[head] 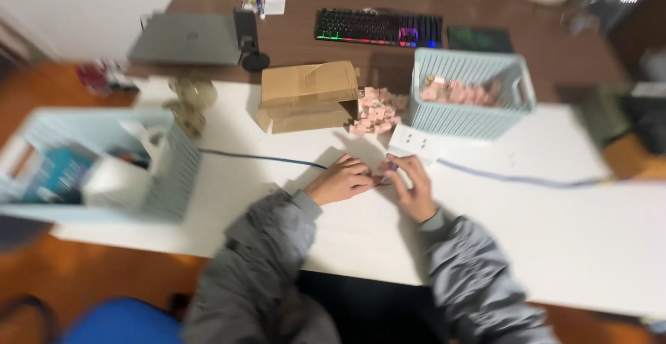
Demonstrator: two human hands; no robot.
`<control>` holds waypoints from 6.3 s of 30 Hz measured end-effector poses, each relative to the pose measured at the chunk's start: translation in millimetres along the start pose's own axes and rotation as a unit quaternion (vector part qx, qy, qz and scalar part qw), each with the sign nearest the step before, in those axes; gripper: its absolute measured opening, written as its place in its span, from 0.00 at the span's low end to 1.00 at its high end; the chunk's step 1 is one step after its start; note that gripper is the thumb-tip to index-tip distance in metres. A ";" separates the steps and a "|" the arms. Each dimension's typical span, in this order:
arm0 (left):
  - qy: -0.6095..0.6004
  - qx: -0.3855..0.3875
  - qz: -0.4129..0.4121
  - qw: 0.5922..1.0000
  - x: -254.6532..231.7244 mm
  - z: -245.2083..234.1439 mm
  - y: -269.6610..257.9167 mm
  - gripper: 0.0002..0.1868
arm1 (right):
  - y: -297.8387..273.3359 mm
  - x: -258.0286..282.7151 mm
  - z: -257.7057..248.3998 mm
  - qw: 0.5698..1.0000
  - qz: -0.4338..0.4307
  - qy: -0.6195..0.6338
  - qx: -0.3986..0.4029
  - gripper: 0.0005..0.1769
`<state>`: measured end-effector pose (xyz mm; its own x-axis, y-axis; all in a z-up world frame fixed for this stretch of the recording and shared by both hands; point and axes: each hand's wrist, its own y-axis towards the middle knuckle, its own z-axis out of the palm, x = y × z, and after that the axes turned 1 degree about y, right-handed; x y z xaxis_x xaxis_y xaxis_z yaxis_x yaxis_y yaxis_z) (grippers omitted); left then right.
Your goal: The person assembles small pink electrical components on a white table using a screwdriver. They pick up components, tighten screws, and place finished units into a light blue basket. The workspace includes a laptop, keyboard, and cardboard boxes.
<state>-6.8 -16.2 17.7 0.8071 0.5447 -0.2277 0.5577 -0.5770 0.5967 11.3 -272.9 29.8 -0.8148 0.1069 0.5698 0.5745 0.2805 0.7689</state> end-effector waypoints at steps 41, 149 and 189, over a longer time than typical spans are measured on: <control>0.032 0.033 -0.008 0.999 6.6 2.3 -2.8 0.08 | 17.5 29.0 -2.1 0.999 -0.018 0.032 0.009 0.20; 0.080 0.006 -0.028 0.996 13.0 9.8 -7.2 0.12 | -2.3 -27.8 -9.5 0.959 0.050 -0.206 0.187 0.15; 0.042 0.003 -0.044 0.998 2.1 2.1 -3.5 0.10 | 6.0 -12.4 -16.0 0.942 0.085 -0.226 0.234 0.15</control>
<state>-6.6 -14.4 13.5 0.7356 0.6427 -0.2141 0.6277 -0.5277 0.5723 26.1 -287.7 31.9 -0.7248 0.5542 0.4092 0.6886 0.6015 0.4051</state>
